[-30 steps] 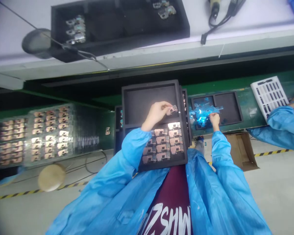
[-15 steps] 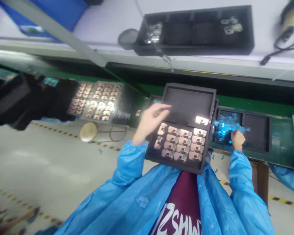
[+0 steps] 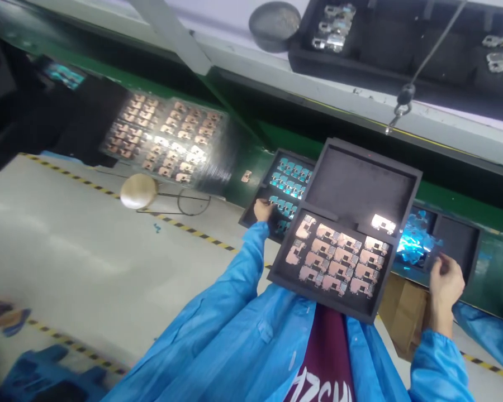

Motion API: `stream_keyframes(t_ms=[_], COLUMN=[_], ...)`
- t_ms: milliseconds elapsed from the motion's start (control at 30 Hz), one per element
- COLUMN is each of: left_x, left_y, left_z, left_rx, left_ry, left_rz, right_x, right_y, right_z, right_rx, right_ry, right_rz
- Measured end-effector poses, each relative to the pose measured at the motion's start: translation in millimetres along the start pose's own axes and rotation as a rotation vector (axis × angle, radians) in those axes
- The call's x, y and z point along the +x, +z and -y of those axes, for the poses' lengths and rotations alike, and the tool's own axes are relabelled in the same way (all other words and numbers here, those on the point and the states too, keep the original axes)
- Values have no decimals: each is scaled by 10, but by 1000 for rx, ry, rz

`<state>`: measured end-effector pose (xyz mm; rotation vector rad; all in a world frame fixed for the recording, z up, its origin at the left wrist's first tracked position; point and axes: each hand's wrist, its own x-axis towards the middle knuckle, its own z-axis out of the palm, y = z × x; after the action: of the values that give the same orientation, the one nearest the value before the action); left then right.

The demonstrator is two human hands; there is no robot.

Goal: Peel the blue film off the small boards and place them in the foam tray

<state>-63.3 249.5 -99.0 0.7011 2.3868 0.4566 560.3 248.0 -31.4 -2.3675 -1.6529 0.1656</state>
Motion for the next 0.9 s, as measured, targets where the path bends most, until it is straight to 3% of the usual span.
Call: stream_keyframes(t_ms=[100, 233, 300, 367, 467, 533, 600, 667, 800, 900], left_x=[34, -216, -525, -931, -1586, -1954, -2224, -2397, -2559, -2624], left_y=[-78, -403, -593, -739, -829, -807, -738, -643, -445, -350], left_z=[35, -51, -180, -378, -771, -1030, -1236, -1372, -1500, -1550], left_rx=[-58, -162, -244, -351, -415, -405, -449, -548, -803, -873], left_ry=[-73, -30, 69, 257, 573, 688, 724, 692, 520, 439], left_rz=[-17, -67, -74, -28, 155, 301, 408, 449, 506, 552], right_x=[-132, -389, -555, -714, -871, -903, -900, -897, -940, -943], right_y=[-248, -615, -792, -924, -976, -918, -832, -763, -747, -802], right_z=[194, 833, 1261, 1698, 2254, 2489, 2593, 2596, 2503, 2467], right_rx=[98, 339, 454, 539, 656, 687, 693, 721, 847, 928], right_ry=[-9, -48, -157, -359, -690, -826, -866, -796, -536, -454], right_rz=[-29, -94, -93, -30, 108, 171, 219, 264, 357, 329])
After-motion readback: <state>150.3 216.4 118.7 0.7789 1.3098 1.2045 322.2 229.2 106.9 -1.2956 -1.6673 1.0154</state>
